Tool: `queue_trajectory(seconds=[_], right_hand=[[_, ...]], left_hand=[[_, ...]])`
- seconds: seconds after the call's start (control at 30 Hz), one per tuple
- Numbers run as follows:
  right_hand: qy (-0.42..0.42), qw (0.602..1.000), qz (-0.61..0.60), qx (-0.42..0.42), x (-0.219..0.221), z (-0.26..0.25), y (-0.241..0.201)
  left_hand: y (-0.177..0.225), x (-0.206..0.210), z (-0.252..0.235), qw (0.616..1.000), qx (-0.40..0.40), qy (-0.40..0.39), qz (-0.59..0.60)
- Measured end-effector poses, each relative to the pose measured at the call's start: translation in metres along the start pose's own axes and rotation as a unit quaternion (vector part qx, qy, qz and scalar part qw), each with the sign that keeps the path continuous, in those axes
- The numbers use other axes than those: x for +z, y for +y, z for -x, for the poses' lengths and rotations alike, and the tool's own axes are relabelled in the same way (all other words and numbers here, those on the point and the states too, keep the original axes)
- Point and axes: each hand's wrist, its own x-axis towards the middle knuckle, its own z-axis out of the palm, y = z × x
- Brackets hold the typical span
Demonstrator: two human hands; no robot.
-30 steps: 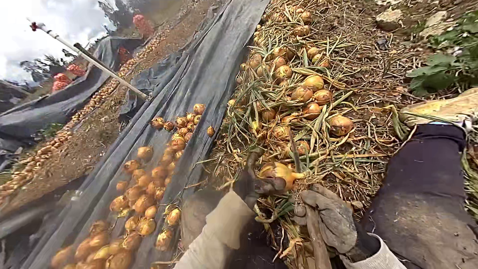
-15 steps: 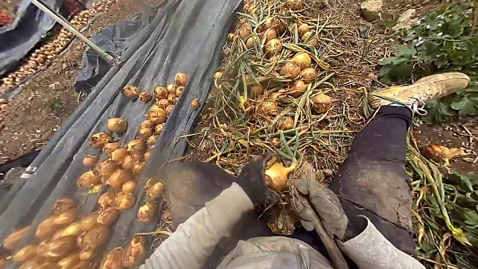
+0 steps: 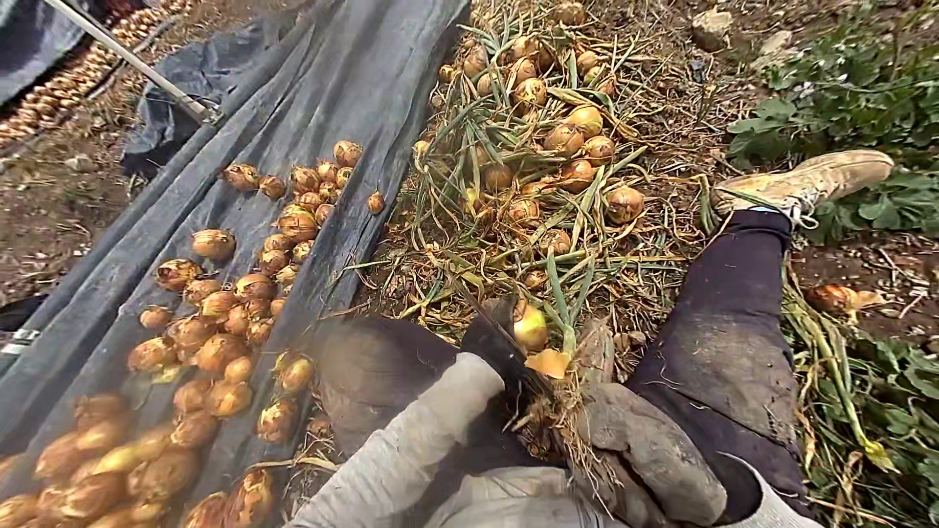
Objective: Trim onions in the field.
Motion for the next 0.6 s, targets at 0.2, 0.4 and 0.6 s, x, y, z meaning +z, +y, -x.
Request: queue_trajectory(seconds=[0.2, 0.4, 0.6], right_hand=[[0.171, 0.972, 0.065, -0.146, -0.056, -0.033, 0.008], [0.208, 0.901, 0.321, -0.204, -0.049, -0.051, 0.042], [0.212, 0.89, 0.276, -0.296, -0.026, -0.064, 0.048]], left_hand=[[0.015, -0.033, 0.016, 0.774, -0.175, -0.002, 0.608], [0.055, -0.043, 0.018, 0.534, -0.195, -0.007, 0.822], [0.059, -0.031, 0.027, 0.483, -0.178, -0.041, 0.857]])
